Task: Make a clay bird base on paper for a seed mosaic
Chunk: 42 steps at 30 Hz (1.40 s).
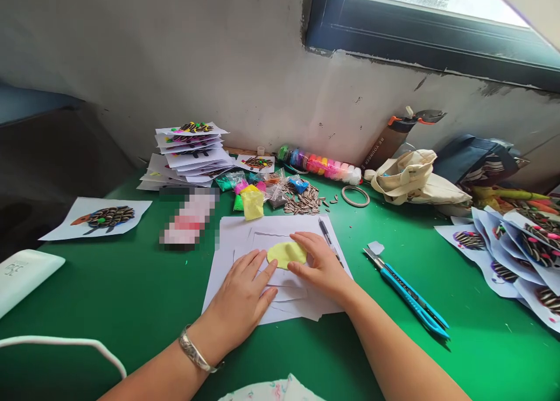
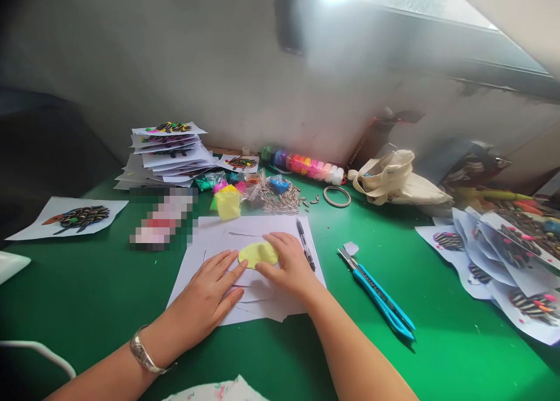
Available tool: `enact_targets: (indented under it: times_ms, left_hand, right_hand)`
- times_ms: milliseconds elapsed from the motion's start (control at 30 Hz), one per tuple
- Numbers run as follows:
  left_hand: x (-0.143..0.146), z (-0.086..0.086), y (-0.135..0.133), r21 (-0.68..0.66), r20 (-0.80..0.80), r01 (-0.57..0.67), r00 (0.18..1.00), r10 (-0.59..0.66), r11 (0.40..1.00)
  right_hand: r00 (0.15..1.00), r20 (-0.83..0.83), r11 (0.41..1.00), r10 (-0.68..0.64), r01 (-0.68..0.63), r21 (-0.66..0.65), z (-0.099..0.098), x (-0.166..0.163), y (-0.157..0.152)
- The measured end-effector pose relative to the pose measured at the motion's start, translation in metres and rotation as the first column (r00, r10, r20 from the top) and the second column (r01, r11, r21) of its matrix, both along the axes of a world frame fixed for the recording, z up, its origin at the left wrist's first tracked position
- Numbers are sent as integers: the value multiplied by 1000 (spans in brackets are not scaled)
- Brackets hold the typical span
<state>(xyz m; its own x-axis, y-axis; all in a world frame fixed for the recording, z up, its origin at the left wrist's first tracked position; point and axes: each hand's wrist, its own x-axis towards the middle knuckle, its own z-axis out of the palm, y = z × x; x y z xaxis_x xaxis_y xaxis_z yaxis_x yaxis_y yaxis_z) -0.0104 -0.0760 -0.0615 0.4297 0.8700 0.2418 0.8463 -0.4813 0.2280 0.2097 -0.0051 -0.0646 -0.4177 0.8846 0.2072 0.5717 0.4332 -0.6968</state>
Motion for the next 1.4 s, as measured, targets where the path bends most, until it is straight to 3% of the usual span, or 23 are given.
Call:
enact_targets:
  times_ms: [333, 433, 567, 633, 833, 933, 1067, 1400]
  left_hand:
    - [0, -2, 0, -8, 5, -7, 1000, 7, 1000]
    - [0, -2, 0, -10, -18, -5, 1000, 5, 1000]
    - [0, -2, 0, -3, -18, 1, 1000, -1, 1000]
    - [-1, -2, 0, 5, 0, -1, 1000, 1, 1000]
    - [-1, 2, -1, 76, -21, -15, 1000, 16, 997]
    - [4, 9, -3, 105, -57, 21, 998, -15, 994]
    - [11, 14, -9, 59, -124, 60, 991, -53, 996]
    - [13, 0, -10, -14, -128, 33, 991, -35, 999]
  right_hand:
    - [992, 124, 987, -38, 18, 161, -10, -9, 2]
    - [996, 82, 995, -25, 17, 99, -6, -4, 3]
    - [991, -128, 997, -43, 35, -67, 0, 12, 7]
    - [986, -151, 997, -73, 68, -36, 1, 18, 7]
    - [994, 111, 981, 7, -28, 194, 0, 12, 3]
    - [975, 224, 979, 4, -50, 199, 2, 8, 1]
    - [976, 218, 986, 9, -44, 159, 5, 9, 0]
    - [978, 209, 992, 22, -47, 119, 10, 9, 0]
